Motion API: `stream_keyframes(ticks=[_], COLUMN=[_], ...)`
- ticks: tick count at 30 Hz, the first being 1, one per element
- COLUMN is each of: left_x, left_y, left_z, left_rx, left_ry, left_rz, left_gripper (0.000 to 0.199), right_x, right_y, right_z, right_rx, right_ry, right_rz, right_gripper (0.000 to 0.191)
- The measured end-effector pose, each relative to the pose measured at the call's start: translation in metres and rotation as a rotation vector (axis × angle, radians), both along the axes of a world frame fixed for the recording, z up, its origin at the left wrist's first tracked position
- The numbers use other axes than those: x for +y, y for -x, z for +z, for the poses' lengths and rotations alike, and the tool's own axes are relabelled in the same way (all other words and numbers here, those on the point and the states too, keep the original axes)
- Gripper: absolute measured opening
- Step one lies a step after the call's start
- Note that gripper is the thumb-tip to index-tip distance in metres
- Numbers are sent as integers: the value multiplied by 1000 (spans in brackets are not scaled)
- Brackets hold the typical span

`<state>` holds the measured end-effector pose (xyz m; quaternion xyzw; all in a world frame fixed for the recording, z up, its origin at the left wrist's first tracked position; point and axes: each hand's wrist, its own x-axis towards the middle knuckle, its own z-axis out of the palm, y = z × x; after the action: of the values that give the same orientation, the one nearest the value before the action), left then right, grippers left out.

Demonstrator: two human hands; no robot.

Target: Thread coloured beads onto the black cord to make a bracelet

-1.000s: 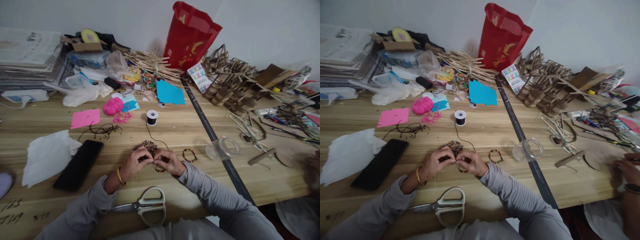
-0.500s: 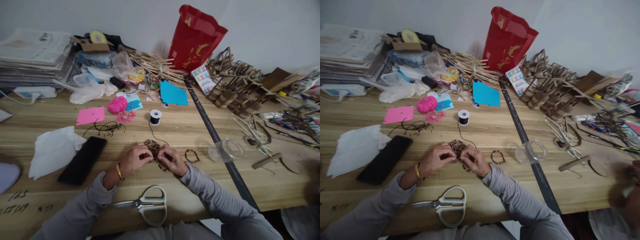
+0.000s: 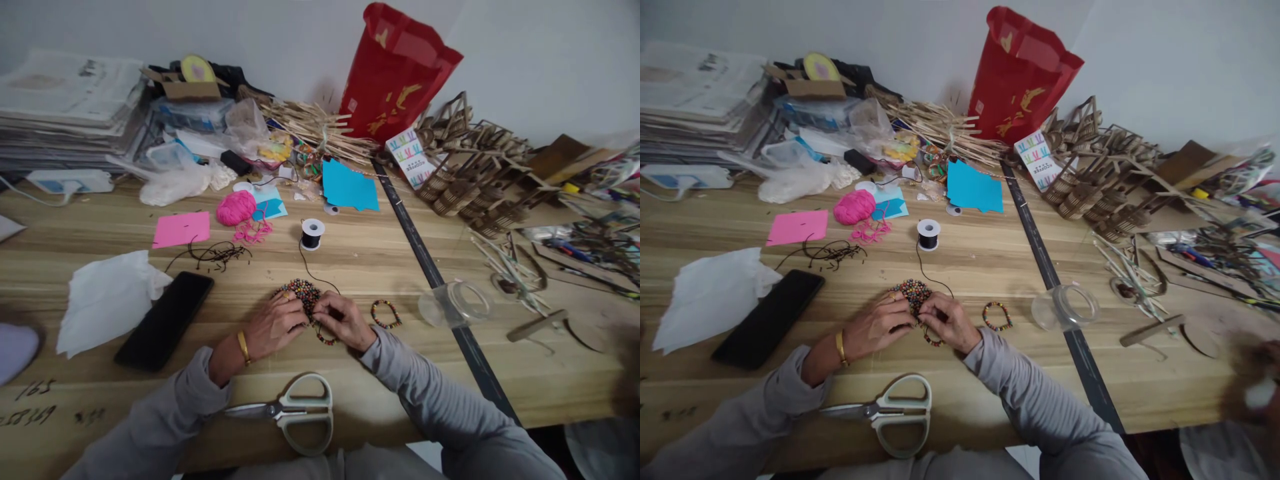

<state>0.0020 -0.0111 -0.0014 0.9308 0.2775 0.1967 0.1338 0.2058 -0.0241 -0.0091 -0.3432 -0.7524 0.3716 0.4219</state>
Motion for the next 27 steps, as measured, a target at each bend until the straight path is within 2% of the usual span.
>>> stream_keyframes(ticks=[5,12,20,27], left_x=[-2,-2,5,12], left_y=[-2,-4,-4,-1], left_z=[-1,2,6,5], left_rx=[33,-47,-462,-608], left_ry=[-73,-64,184,379], left_rz=[2,-2,86,154], left_gripper=[13,12,7,3], right_x=[0,2,3,1], right_y=[0,0,2,4], right_z=[-5,1,2,6], right_rx=[24,11,56,27], right_ry=[66,-24,-5,-55], right_rz=[-19,30,-6,-29], right_gripper=[19,20,25,21])
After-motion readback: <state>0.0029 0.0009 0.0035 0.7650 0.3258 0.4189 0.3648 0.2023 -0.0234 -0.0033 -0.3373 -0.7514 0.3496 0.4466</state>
